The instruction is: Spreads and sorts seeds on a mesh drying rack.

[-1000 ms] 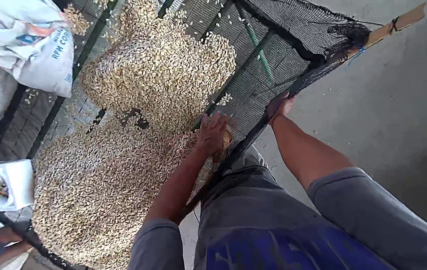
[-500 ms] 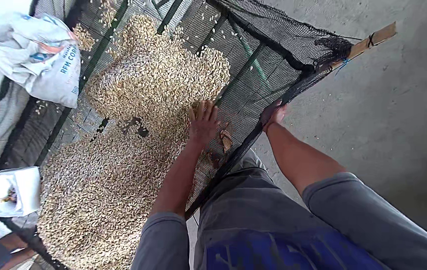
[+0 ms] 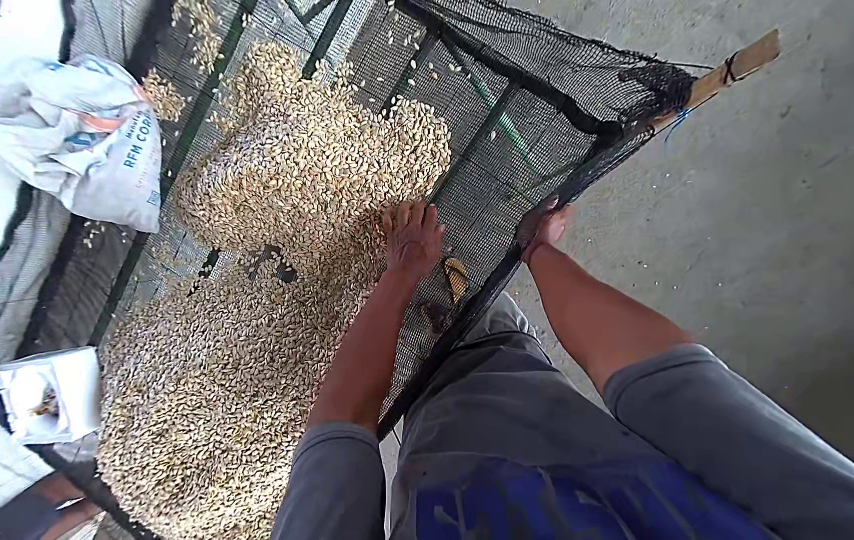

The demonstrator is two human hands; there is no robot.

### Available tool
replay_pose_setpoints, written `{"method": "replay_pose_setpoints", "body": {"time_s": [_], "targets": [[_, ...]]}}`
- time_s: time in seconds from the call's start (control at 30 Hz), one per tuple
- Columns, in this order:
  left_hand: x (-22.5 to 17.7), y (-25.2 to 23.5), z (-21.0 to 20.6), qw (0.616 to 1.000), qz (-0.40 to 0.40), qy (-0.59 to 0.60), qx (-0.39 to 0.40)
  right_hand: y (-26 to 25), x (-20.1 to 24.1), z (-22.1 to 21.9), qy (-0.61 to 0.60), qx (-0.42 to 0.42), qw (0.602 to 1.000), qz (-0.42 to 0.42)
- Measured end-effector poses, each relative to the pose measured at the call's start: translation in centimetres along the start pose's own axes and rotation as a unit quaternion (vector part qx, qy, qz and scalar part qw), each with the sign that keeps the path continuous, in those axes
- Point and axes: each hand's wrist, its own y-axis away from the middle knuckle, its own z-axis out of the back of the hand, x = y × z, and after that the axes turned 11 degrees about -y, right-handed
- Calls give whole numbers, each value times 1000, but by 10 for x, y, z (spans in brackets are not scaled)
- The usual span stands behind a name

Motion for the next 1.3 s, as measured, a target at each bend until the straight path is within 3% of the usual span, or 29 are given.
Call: {"method": "replay_pose_setpoints", "body": {"time_s": [0.13, 0.2, 0.63, 0.73, 0.83, 0.93, 1.0, 1.13, 1.3], "targets": [[30, 2, 17, 982, 165, 91, -14, -2, -3, 0, -15, 8, 1000, 3], [45, 1, 15, 972, 208, 110, -13, -2, -4, 2, -62, 6, 998, 1], [49, -21, 22, 968, 238, 68, 30, -2, 0, 4, -19, 23, 1000, -8], [49, -17, 29, 960, 257, 111, 28, -2, -1, 4, -45, 25, 999, -10], [52, -5, 45, 909, 311, 278, 11, -2, 0, 5, -65, 24, 998, -14], [57, 14, 44, 806, 343, 482, -30, -2, -1, 5, -47, 30, 998, -13], [57, 27, 46, 761, 343, 549, -48, -2, -2, 5, -63, 27, 998, -8], [57, 49, 54, 754, 344, 556, -59, 6, 3, 10, -90, 37, 995, -11], [61, 61, 57, 712, 375, 587, -89, 1, -2, 6, -99, 37, 994, -2]]}}
